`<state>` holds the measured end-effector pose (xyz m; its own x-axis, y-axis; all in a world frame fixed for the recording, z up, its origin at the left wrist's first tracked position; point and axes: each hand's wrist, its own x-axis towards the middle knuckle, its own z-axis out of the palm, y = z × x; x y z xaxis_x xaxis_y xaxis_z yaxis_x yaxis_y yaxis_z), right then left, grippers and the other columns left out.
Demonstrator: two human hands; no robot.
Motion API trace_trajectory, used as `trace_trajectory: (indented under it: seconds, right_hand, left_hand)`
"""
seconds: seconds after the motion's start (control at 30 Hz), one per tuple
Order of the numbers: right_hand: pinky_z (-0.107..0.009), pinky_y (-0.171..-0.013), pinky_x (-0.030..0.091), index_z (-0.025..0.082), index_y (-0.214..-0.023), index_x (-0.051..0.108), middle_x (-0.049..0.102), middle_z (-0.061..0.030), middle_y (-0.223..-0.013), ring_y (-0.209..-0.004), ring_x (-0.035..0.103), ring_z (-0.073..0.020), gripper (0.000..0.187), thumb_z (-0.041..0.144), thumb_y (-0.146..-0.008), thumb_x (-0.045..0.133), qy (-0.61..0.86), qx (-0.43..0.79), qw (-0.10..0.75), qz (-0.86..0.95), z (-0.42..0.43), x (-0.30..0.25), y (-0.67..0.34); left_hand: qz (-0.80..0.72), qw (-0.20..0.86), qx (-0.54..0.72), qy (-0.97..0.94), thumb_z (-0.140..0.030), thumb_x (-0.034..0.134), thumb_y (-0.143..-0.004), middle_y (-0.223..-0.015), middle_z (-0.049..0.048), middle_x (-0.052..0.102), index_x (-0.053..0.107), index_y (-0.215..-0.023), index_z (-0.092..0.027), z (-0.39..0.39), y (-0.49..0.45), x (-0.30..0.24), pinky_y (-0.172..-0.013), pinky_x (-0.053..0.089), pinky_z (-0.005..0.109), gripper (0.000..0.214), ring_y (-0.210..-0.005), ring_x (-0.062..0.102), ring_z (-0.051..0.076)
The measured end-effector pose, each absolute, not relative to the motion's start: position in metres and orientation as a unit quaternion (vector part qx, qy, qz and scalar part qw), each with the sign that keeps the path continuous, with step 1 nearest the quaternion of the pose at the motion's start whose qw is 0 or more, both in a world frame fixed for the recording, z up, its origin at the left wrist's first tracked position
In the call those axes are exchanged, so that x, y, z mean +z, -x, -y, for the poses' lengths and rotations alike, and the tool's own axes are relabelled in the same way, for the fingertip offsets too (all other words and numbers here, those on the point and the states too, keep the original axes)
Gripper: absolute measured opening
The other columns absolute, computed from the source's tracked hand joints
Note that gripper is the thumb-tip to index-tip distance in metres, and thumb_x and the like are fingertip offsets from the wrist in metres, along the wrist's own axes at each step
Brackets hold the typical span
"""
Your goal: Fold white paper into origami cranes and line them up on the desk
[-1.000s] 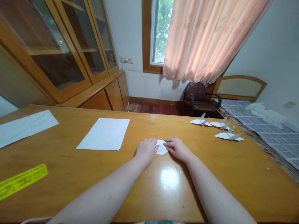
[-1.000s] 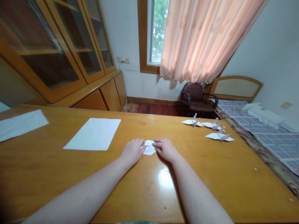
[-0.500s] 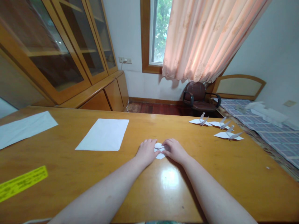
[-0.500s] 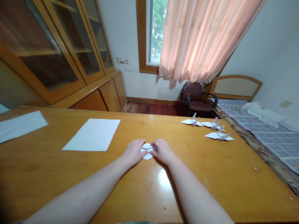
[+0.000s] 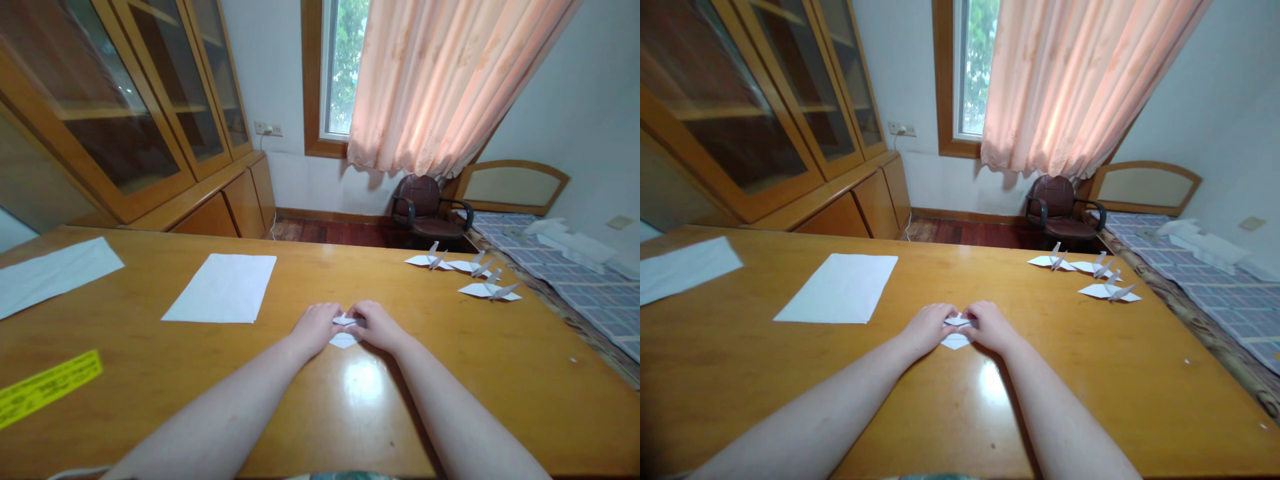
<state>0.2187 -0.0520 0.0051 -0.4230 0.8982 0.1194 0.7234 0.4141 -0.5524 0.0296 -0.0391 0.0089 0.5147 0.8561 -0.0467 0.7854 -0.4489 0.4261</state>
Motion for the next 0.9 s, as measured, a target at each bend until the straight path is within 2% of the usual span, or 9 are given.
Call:
trace_trajectory:
  seconds: [0.17, 0.37, 0.53, 0.67, 0.83, 0.9]
  right_hand:
    - [-0.026, -0.070, 0.039, 0.019, -0.083, 0.063, 0.064, -0.0006, -0.079, -0.074, 0.055, -0.0149, 0.018, 0.023, -0.068, 0.071, 0.485, 0.253, 0.228, 0.805, 0.0506, 0.0040, -0.2194]
    - [-0.022, -0.064, 0.040, 0.018, -0.071, 0.060, 0.059, 0.0024, -0.068, -0.066, 0.053, -0.0121, 0.008, 0.011, -0.068, 0.063, 0.474, 0.296, 0.259, 0.788, 0.0509, 0.0023, -0.2188]
    - [-0.024, -0.070, 0.045, 0.019, -0.068, 0.062, 0.062, -0.0009, -0.077, -0.074, 0.058, -0.0137, 0.016, 0.005, -0.071, 0.053, 0.462, 0.313, 0.281, 0.781, 0.0497, 0.0021, -0.2211]
    - [-0.027, -0.078, 0.045, 0.019, -0.072, 0.066, 0.065, -0.0026, -0.083, -0.081, 0.060, -0.0146, 0.018, 0.007, -0.073, 0.053, 0.447, 0.316, 0.283, 0.788, 0.0499, 0.0057, -0.2215]
    - [-0.023, -0.061, 0.042, 0.017, -0.074, 0.065, 0.063, -0.0002, -0.068, -0.063, 0.055, -0.0126, 0.003, 0.018, -0.074, 0.062, 0.506, 0.312, 0.253, 0.763, 0.0499, 0.0053, -0.2170]
    - [-0.023, -0.059, 0.041, 0.017, -0.076, 0.064, 0.062, 0.0006, -0.068, -0.061, 0.053, -0.0119, 0.005, 0.019, -0.072, 0.065, 0.530, 0.311, 0.254, 0.746, 0.0490, 0.0021, -0.2157]
  left_hand:
    - [-0.455, 0.227, 0.083, -0.857, -0.041, 0.064, -0.077, -0.105, 0.0030, 0.065, 0.057, -0.106, -0.023, 0.0404, -0.0311, 0.0100, -0.083, 0.042, 0.031, 0.035, -0.100, 0.059, 0.022]
    - [-0.474, 0.216, 0.107, -0.847, -0.037, 0.067, -0.074, -0.106, 0.0037, 0.063, 0.054, -0.105, -0.022, 0.0432, -0.0305, 0.0135, -0.086, 0.041, 0.031, 0.037, -0.101, 0.057, 0.022]
    - [-0.522, 0.169, 0.090, -0.831, -0.044, 0.064, -0.075, -0.125, 0.0098, 0.055, 0.044, -0.126, -0.021, 0.0427, -0.0267, 0.0148, -0.095, 0.036, 0.036, 0.060, -0.116, 0.048, 0.025]
    - [-0.535, 0.154, 0.076, -0.827, -0.048, 0.063, -0.075, -0.127, 0.0106, 0.053, 0.041, -0.131, -0.021, 0.0424, -0.0240, 0.0136, -0.096, 0.036, 0.037, 0.066, -0.117, 0.047, 0.026]
    - [-0.524, 0.134, 0.067, -0.838, -0.052, 0.064, -0.073, -0.120, 0.0090, 0.056, 0.049, -0.123, -0.022, 0.0437, -0.0239, 0.0143, -0.094, 0.036, 0.038, 0.060, -0.112, 0.049, 0.026]
    - [-0.522, 0.134, 0.061, -0.840, -0.052, 0.063, -0.073, -0.119, 0.0088, 0.056, 0.049, -0.122, -0.023, 0.0445, -0.0248, 0.0168, -0.095, 0.036, 0.038, 0.058, -0.113, 0.048, 0.026]
